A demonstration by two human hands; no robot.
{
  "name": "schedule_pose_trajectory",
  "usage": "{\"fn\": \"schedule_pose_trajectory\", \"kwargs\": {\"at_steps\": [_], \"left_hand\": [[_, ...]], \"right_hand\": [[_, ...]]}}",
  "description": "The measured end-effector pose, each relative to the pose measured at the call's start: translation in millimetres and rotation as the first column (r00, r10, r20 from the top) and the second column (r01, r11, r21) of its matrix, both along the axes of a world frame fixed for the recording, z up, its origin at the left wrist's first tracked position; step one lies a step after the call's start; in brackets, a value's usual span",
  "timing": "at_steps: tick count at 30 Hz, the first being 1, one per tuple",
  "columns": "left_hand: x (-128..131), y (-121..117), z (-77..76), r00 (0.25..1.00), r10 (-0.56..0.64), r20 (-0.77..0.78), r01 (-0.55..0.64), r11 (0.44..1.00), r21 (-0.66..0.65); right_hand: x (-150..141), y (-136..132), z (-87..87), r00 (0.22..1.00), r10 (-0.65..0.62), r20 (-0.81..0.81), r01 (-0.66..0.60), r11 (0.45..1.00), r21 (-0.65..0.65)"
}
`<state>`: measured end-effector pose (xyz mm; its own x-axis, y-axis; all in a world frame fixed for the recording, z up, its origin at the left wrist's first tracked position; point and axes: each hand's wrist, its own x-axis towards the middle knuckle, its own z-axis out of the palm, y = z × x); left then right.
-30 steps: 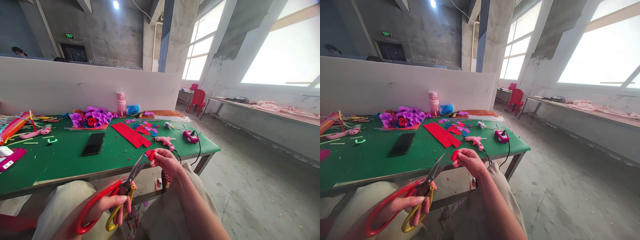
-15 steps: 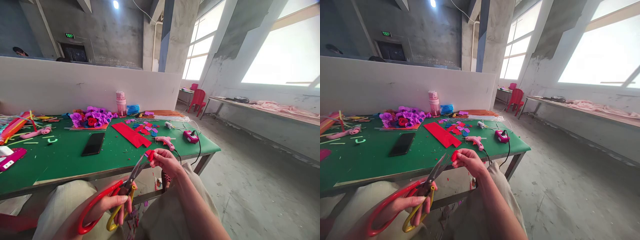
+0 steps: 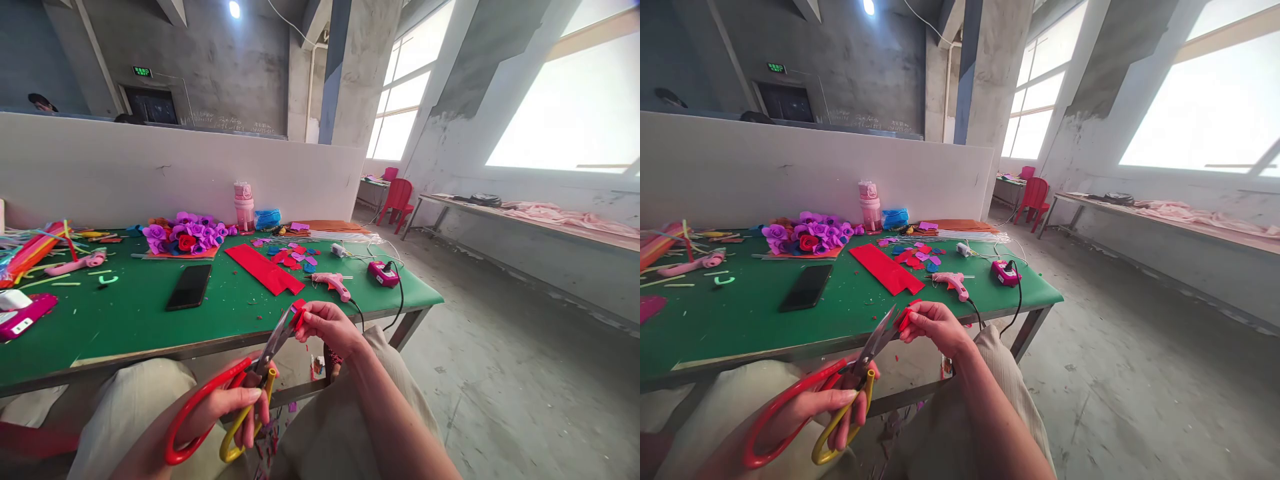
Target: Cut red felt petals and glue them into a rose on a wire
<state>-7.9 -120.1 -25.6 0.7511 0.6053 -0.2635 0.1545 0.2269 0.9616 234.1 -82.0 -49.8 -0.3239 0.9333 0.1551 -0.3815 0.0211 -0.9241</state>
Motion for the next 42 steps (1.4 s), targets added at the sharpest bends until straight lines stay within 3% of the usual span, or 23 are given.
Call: {"fn": "schedule_pose_trajectory", "kwargs": {"at_steps": [6, 10, 18, 42], "left_hand": [[2.1, -0.4, 2.0, 0.997, 0.060, 0.049, -0.057, 0.997, -0.061], [-1.0, 1.8, 2.8, 0.993, 0.089, 0.082, -0.084, 0.995, -0.053], [-3.7, -0.2, 7.4, 0.998, -0.003, 0.055, 0.005, 0.999, -0.038], [-4.4, 1.6, -0.5, 0.999, 0.000, 0.034, 0.001, 1.000, -0.032]], "right_hand": [[-1.3, -0.4, 0.2, 0.999, 0.027, 0.018, -0.027, 1.000, 0.006], [0.2, 1.4, -0.5, 0.999, -0.030, -0.018, 0.030, 0.999, -0.025], [4.6, 1.9, 3.7, 0.988, -0.134, -0.074, 0.130, 0.990, -0.057], [3.5, 2.0, 2.5, 0.989, -0.123, -0.084, 0.118, 0.991, -0.061]]}}
